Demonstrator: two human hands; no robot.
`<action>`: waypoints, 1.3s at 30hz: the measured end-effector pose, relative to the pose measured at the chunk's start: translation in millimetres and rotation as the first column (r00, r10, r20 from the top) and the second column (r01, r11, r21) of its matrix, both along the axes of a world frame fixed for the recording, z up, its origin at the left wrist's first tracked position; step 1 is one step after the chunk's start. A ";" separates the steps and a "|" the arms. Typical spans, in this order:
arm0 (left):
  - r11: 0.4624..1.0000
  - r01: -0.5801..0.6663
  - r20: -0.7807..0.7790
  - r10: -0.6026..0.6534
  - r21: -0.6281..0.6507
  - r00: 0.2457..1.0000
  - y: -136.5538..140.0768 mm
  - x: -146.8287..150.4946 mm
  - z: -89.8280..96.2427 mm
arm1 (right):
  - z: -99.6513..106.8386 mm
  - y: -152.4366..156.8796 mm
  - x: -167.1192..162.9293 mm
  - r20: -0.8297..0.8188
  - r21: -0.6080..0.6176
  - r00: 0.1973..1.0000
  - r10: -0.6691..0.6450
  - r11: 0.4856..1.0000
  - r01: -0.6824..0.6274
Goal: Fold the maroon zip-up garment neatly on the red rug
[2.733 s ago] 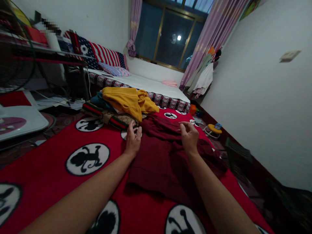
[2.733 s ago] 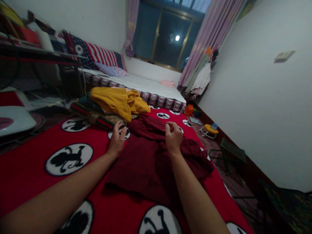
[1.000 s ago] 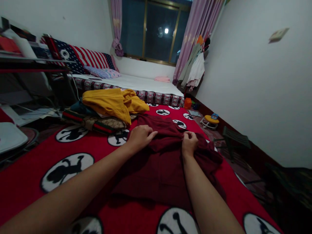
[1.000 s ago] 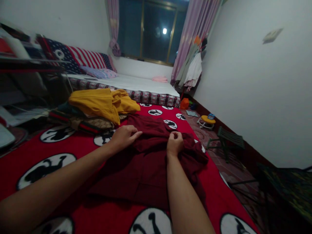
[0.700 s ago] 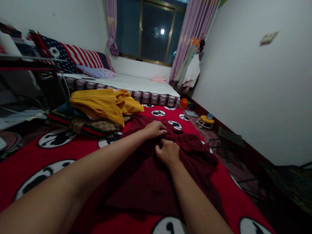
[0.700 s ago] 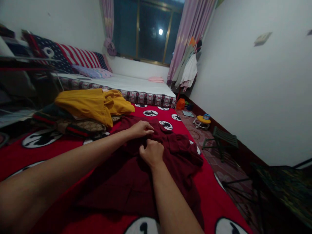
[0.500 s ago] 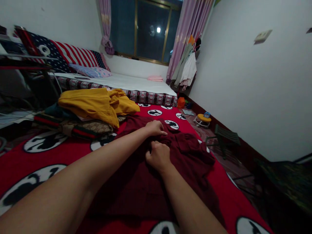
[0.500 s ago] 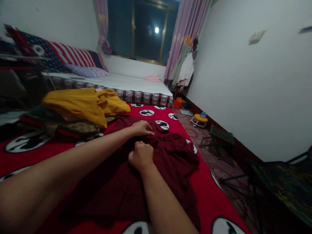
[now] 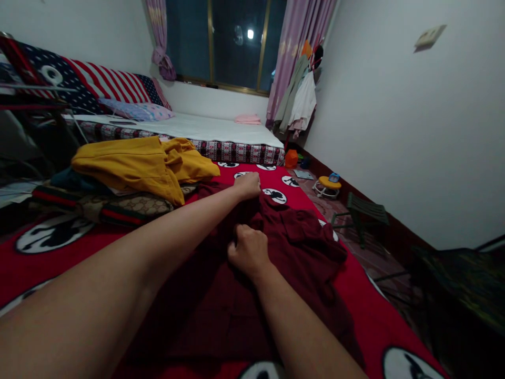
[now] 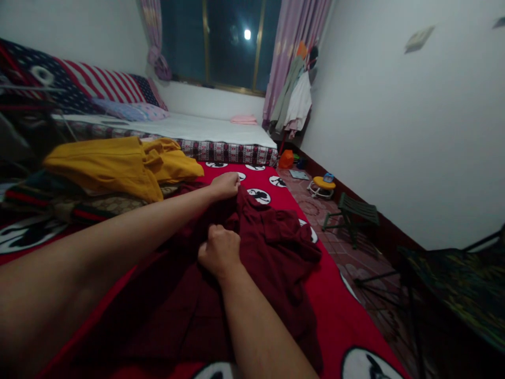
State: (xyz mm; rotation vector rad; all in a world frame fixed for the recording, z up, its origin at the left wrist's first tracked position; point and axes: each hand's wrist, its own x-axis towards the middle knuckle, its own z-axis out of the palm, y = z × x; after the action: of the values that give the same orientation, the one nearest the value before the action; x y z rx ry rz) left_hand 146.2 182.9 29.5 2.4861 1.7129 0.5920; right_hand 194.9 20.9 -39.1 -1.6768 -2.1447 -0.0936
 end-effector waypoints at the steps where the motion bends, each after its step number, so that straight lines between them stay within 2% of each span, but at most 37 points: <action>1: 1.000 -0.014 0.027 0.014 0.006 1.000 1.2 1.7 -3.2 | -0.2 -0.1 0.3 -0.018 0.005 1.000 0.001 1.000 -0.001; 4: 1.000 -0.014 0.097 0.015 -0.015 0.995 0.8 1.6 -16.0 | -0.8 -0.6 1.7 -0.130 0.034 0.992 0.001 0.999 0.003; 7: 0.997 0.036 0.142 -0.026 -0.073 0.990 -1.0 -9.7 -25.8 | -2.2 3.0 7.6 -0.353 0.104 0.936 -0.019 0.993 0.060; 9: 0.992 0.071 0.170 -0.053 -0.103 0.984 -1.4 -21.7 -27.9 | -3.7 9.9 16.3 -0.545 0.186 0.838 -0.034 0.969 0.160; 11: 0.976 0.143 0.175 -0.115 -0.162 0.978 -1.5 -33.8 -27.3 | -5.3 19.7 29.0 -0.702 0.246 0.710 -0.046 0.921 0.302; 13: 0.940 0.230 0.164 -0.192 -0.252 0.967 -2.9 -43.3 -25.6 | -6.7 30.3 44.3 -0.770 0.250 0.635 -0.064 0.885 0.392; 14: 0.922 0.258 0.159 -0.220 -0.290 0.963 -4.3 -46.8 -25.0 | -7.1 35.0 52.2 -0.770 0.218 0.632 -0.089 0.894 0.391; 15: 0.910 0.270 0.155 -0.232 -0.313 0.960 -6.2 -49.6 -24.7 | -7.1 39.1 59.9 -0.748 0.160 0.653 -0.117 0.923 0.349; 17: 0.914 0.265 0.162 -0.224 -0.308 0.961 -10.8 -53.9 -24.9 | -6.0 44.7 73.7 -0.663 -0.022 0.734 -0.149 0.983 0.180; 19: 0.928 0.250 0.177 -0.207 -0.275 0.962 -15.0 -57.7 -25.7 | -3.1 47.0 84.5 -0.559 -0.183 0.823 -0.102 0.983 -0.003; 21: 0.946 0.227 0.204 -0.181 -0.232 0.962 -16.9 -61.6 -26.1 | 1.4 46.6 91.8 -0.462 -0.227 0.886 -0.042 0.971 -0.072; 24: 0.975 0.166 0.252 -0.126 -0.145 0.959 -15.3 -66.7 -24.4 | 10.0 42.8 97.5 -0.388 -0.185 0.920 -0.064 0.983 -0.010; 28: 0.996 0.083 0.317 -0.070 -0.027 0.946 -16.4 -68.0 -18.0 | 22.3 35.0 102.7 -0.470 -0.059 0.879 -0.076 0.997 0.055; 30: 0.997 0.056 0.321 -0.067 0.044 0.945 -26.8 -65.9 -14.7 | 27.3 30.9 105.2 -0.425 -0.070 0.894 -0.144 0.989 0.127; 31: 0.994 0.060 0.305 -0.084 0.087 0.949 -35.7 -64.6 -13.6 | 29.2 29.1 106.1 -0.368 -0.118 0.908 -0.202 0.978 0.170; 33: 0.979 0.121 0.230 -0.158 0.166 0.960 -60.7 -62.5 -14.4 | 31.2 26.4 106.4 -0.230 -0.232 0.918 -0.322 0.935 0.270; 35: 0.951 0.248 0.109 -0.271 0.186 0.956 -92.2 -62.4 -20.0 | 30.8 25.5 104.6 -0.154 -0.263 0.895 -0.418 0.891 0.370; 37: 0.922 0.362 -0.004 -0.365 0.138 0.931 -124.3 -65.3 -30.0 | 28.2 26.2 101.1 -0.179 -0.185 0.863 -0.473 0.878 0.443; 39: 0.902 0.425 -0.056 -0.422 0.076 0.905 -151.5 -70.2 -41.9 | 23.4 28.0 97.0 -0.240 -0.078 0.858 -0.454 0.890 0.450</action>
State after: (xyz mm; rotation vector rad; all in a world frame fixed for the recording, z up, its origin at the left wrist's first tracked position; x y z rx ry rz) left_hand 76.0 31.4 -12.4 2.8201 1.1098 0.5839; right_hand 291.9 48.9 -15.7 -2.0529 -1.5387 0.0074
